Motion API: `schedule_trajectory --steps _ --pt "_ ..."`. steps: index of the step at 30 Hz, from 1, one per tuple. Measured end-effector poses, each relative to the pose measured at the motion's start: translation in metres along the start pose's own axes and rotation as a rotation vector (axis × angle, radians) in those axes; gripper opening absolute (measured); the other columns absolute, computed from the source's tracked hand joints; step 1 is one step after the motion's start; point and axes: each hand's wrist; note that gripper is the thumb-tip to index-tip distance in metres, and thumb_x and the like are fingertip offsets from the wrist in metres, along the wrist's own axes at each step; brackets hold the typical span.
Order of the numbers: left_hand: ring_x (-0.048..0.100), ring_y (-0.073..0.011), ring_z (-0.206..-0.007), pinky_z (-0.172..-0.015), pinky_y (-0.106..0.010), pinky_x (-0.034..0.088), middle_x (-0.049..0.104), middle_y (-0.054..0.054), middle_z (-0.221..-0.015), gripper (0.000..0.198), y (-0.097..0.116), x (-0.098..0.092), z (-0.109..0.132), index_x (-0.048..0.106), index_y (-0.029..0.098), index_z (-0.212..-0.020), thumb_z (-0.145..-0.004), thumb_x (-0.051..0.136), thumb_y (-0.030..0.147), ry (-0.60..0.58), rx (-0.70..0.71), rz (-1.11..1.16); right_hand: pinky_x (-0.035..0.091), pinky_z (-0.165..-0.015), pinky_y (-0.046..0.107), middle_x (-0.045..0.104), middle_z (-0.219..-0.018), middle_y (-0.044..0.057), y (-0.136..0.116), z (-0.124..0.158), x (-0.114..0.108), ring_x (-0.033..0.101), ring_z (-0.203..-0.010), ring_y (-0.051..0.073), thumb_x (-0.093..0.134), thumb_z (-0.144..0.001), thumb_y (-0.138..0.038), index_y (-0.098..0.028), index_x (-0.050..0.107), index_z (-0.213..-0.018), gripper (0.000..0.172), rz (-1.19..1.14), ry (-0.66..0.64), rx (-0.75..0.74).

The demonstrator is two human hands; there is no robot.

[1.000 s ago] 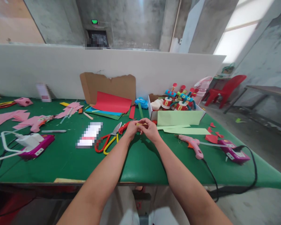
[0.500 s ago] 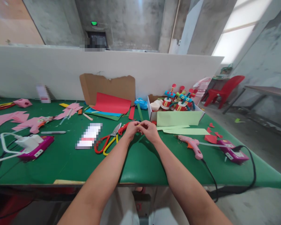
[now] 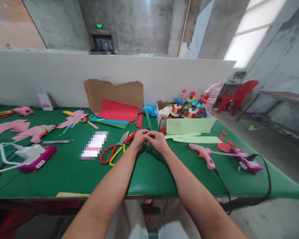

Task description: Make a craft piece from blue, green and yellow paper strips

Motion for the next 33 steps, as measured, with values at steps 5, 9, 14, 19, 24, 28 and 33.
schedule_trajectory --steps 5,9,14,19,24,28,33 --pt "0.039 -0.0062 -0.037 -0.040 -0.019 0.027 0.051 0.004 -0.045 0.018 -0.0028 -0.0009 -0.0029 0.062 0.013 -0.061 -0.049 0.063 0.027 -0.007 0.000 0.003 0.045 -0.051 0.024 0.057 -0.048 -0.002 -0.0003 -0.0006 -0.0031 0.055 -0.045 0.013 0.063 -0.072 -0.038 -0.018 0.063 -0.065 0.021 0.017 0.040 -0.015" --pt "0.042 -0.0076 -0.043 -0.043 -0.020 0.030 0.052 0.002 -0.048 0.018 -0.0023 -0.0025 -0.0039 0.062 0.012 -0.060 -0.050 0.062 0.026 0.005 0.010 -0.005 0.039 -0.043 0.022 0.054 -0.045 -0.004 -0.0021 0.0003 -0.0035 0.049 -0.038 0.011 0.064 -0.071 -0.040 -0.020 0.063 -0.063 0.022 0.032 0.037 0.013" --pt "0.041 -0.0069 -0.045 -0.046 -0.020 0.031 0.053 0.002 -0.050 0.016 -0.0026 -0.0031 -0.0039 0.062 0.012 -0.061 -0.049 0.061 0.022 -0.002 0.019 -0.003 0.036 -0.041 0.022 0.053 -0.044 -0.005 -0.0051 0.0015 -0.0043 0.046 -0.035 0.010 0.063 -0.073 -0.041 -0.020 0.063 -0.065 0.023 0.085 0.051 0.004" --pt "0.039 -0.0061 -0.041 -0.043 -0.020 0.029 0.048 0.004 -0.046 0.015 -0.0047 -0.0031 -0.0047 0.059 0.013 -0.060 -0.051 0.061 0.024 -0.011 0.010 0.005 0.040 -0.048 0.023 0.051 -0.047 -0.004 -0.0062 0.0005 -0.0045 0.048 -0.043 0.011 0.057 -0.078 -0.039 -0.020 0.057 -0.062 0.025 0.047 0.029 -0.060" --pt "0.038 -0.0061 -0.042 -0.044 -0.020 0.029 0.044 0.006 -0.044 0.018 -0.0010 -0.0016 -0.0028 0.051 0.016 -0.055 -0.051 0.064 0.028 -0.013 0.020 0.018 0.037 -0.049 0.022 0.047 -0.047 -0.005 -0.0047 -0.0005 -0.0038 0.043 -0.044 0.010 0.052 -0.081 -0.043 -0.020 0.053 -0.061 0.031 0.058 0.044 -0.079" --pt "0.036 -0.0056 -0.042 -0.044 -0.020 0.027 0.042 0.006 -0.043 0.019 0.0014 0.0000 -0.0017 0.046 0.017 -0.050 -0.049 0.062 0.026 0.012 0.011 0.020 0.035 -0.048 0.022 0.048 -0.049 -0.003 -0.0047 -0.0006 -0.0032 0.046 -0.049 0.011 0.050 -0.081 -0.047 -0.020 0.052 -0.060 0.034 0.088 0.031 -0.079" --pt "0.037 -0.0060 -0.043 -0.044 -0.019 0.029 0.044 0.006 -0.044 0.016 0.0026 0.0008 -0.0009 0.047 0.017 -0.049 -0.047 0.060 0.025 0.037 0.002 0.037 0.034 -0.045 0.022 0.048 -0.048 -0.004 -0.0052 -0.0002 -0.0025 0.043 -0.046 0.010 0.053 -0.079 -0.047 -0.020 0.052 -0.058 0.033 0.084 0.024 -0.077"
Point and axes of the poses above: each hand's wrist, its own z-axis away from the middle knuckle, its own x-axis out of the palm, y = z × x
